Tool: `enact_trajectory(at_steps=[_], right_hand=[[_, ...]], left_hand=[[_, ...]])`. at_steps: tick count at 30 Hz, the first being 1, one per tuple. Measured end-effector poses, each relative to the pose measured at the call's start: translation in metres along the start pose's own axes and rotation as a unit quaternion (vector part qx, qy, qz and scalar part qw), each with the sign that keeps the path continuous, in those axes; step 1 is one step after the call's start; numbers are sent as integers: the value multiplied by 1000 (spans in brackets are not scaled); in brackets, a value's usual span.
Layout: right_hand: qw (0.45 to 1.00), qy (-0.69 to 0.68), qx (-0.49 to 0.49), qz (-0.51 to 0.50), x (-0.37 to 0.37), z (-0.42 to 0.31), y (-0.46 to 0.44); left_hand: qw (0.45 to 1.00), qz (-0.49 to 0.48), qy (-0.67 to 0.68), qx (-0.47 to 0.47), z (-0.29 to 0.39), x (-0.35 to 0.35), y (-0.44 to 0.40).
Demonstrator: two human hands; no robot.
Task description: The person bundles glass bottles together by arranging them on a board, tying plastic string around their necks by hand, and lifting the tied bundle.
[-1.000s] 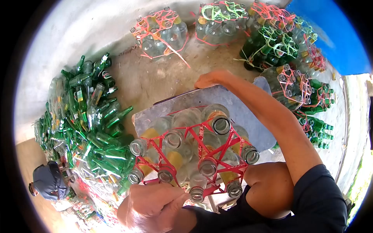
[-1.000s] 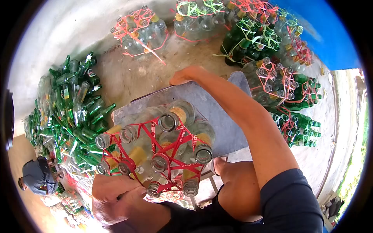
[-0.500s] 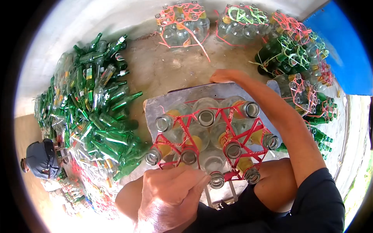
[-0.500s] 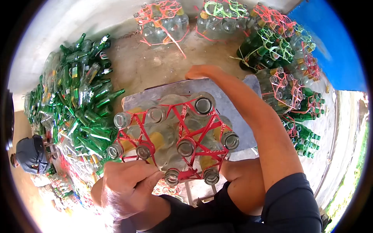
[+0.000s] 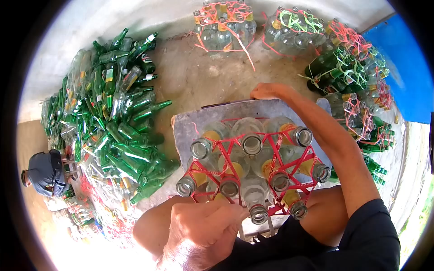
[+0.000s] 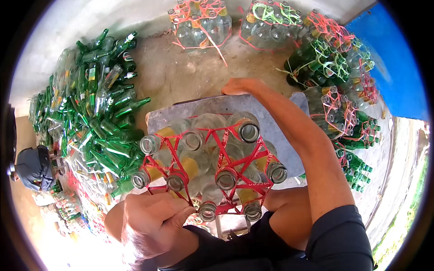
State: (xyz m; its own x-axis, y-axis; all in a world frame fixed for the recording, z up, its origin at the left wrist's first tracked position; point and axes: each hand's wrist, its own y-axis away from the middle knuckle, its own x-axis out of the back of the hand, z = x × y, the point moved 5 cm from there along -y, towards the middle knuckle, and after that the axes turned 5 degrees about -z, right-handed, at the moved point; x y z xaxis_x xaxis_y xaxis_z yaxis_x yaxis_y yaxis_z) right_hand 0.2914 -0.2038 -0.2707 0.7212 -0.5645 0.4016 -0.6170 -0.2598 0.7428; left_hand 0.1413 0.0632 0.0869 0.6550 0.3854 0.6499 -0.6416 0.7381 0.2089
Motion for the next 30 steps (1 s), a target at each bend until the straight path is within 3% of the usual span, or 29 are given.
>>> enact_trajectory(at_steps=[2,5,8,11,14,17,20,21,23,24,26,28,30], right_hand=[[999,-21,-17,-32,-7,-8,4],[994,70,76,-38,-21,-24,-19],[993,91,69,-7,-25,-51,-3],[993,82,85,-24,-29,-47,-13],[992,35,123,3,-28,-45,-13],[985,100,110,88,-23,-39,-20],[979,85,139,120,-20,-39,-3],[942,187,235,149,-11,-33,-12],[902,209,330,184,-11,-47,36],[911,140,333,199,12,-56,69],[949,43,235,204,31,-86,124],[915,22,318,247,47,-113,176],[898,-12,326,295,39,-156,249]], left_hand=[[999,-2,31,-20,0,-2,3],[998,4,64,7,-2,-2,13],[999,-6,38,10,-3,-1,23],[998,37,10,-57,-9,-5,33],[998,-15,20,59,-4,2,29],[995,57,72,43,0,0,30],[995,61,72,14,-8,1,36],[995,72,72,3,-9,0,36],[993,88,72,-15,-9,-4,39],[994,78,73,-16,-11,-6,40],[995,65,70,-25,-14,-7,40],[995,63,67,-38,-15,-9,40],[997,43,58,-28,-14,-7,42]])
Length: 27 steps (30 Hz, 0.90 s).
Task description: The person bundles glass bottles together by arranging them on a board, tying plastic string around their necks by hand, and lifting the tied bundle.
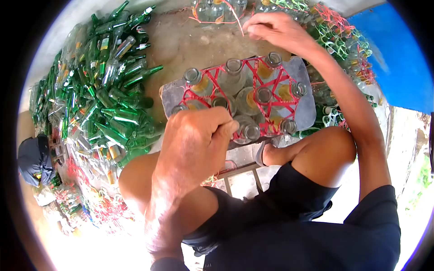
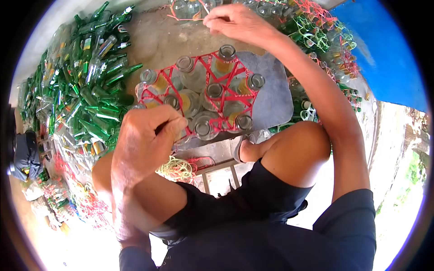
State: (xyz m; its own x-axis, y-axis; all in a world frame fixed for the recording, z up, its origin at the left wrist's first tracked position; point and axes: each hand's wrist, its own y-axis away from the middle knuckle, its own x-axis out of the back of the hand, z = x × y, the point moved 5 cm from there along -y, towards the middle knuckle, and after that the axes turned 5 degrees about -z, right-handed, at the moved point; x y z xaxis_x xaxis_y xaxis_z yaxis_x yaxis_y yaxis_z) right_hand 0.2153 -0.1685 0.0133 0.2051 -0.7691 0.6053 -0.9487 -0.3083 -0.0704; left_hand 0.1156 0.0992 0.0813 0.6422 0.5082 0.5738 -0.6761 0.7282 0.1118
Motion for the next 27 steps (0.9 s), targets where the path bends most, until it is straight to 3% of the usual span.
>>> enact_trajectory(at_steps=[3,6,8,11,15,19,23,27], right_hand=[[998,31,-53,-34,5,-98,42],[983,159,86,-36,-12,-148,78],[940,295,174,-5,-26,-169,95],[961,229,143,-58,-48,-175,108],[957,245,157,-19,-65,-181,109],[971,219,100,-11,-75,-179,109],[968,224,107,-35,-82,-174,116],[967,214,138,-27,-84,-174,119]], left_hand=[[999,26,13,-27,0,1,-1],[999,-2,-6,-36,0,2,-1],[999,-6,-19,-49,0,2,0],[999,-19,-39,-24,-1,2,-2],[997,-19,-73,-31,0,3,-4],[996,-23,-78,-29,-1,6,-4],[995,-38,-95,16,2,11,-5],[998,-25,-58,-27,-5,13,-7]])
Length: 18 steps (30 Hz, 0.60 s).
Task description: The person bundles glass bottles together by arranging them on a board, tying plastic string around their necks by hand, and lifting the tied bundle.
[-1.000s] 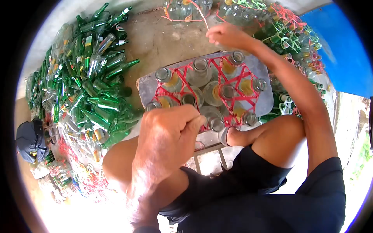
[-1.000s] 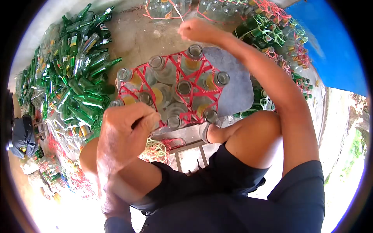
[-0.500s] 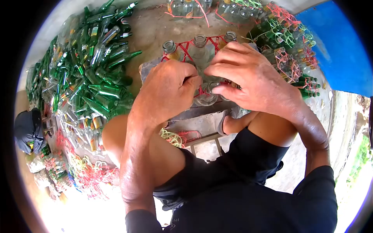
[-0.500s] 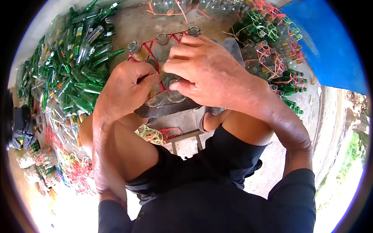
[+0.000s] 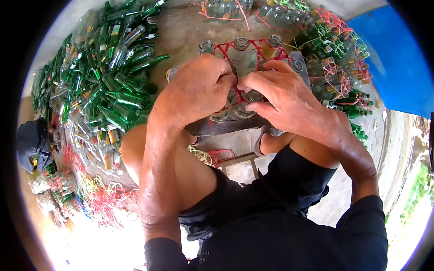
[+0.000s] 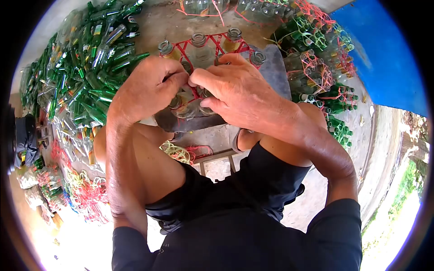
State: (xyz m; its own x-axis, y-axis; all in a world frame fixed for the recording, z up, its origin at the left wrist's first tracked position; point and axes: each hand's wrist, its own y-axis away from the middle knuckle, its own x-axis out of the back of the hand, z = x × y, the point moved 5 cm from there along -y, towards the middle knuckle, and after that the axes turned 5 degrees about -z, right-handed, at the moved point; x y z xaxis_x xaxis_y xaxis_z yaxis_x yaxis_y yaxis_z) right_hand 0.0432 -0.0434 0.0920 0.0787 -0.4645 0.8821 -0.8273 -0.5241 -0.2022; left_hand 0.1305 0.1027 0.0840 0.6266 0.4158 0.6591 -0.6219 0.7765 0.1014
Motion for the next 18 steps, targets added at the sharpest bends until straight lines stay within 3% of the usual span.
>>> enact_trajectory(at_steps=[16,18], right_hand=[[966,241,87,-31,-17,-19,-9],[971,219,69,-65,-21,-20,-11]], left_hand=[[993,77,-78,-38,4,1,1],[993,74,-85,-33,4,2,2]])
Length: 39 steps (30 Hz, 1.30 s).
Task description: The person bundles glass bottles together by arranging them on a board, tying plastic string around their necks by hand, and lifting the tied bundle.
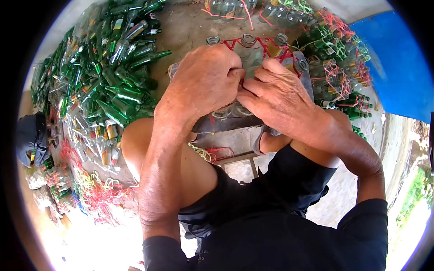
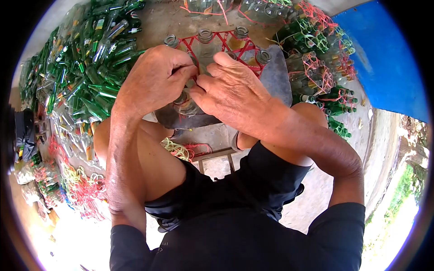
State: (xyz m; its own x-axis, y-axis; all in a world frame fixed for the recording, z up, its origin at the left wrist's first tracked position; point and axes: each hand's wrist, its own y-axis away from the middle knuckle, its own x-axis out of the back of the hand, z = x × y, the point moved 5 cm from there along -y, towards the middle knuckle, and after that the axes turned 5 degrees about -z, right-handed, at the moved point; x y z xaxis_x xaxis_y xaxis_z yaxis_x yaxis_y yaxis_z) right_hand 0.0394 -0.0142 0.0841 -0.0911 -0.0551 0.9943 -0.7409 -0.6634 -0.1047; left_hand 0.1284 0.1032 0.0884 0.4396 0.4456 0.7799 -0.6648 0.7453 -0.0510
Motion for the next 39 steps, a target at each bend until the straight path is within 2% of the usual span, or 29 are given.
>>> enact_trajectory(at_steps=[4,7,13,20,23,32,33,36,39], right_hand=[[999,-19,0,-28,-5,-1,2],[1000,-19,-6,-9,-8,-3,4],[989,-142,-29,-13,-9,1,2],[950,-304,-65,-21,-13,7,0],[944,-324,-57,-15,-10,8,-2],[946,-323,-22,-34,-5,20,-6],[944,-327,-23,-38,-4,23,-6],[940,-338,-25,-42,2,33,-8],[935,-349,-32,-50,9,47,-14]], left_hand=[[1000,0,11,-1,-1,0,1],[1000,-4,12,5,-2,-1,1],[1000,-9,16,11,-1,4,2],[1000,5,18,0,-2,8,3],[999,42,-6,-3,-2,14,5],[984,160,68,41,-11,36,4],[974,180,122,57,-14,36,5],[960,217,143,108,-15,45,5],[942,262,176,111,-26,40,12]])
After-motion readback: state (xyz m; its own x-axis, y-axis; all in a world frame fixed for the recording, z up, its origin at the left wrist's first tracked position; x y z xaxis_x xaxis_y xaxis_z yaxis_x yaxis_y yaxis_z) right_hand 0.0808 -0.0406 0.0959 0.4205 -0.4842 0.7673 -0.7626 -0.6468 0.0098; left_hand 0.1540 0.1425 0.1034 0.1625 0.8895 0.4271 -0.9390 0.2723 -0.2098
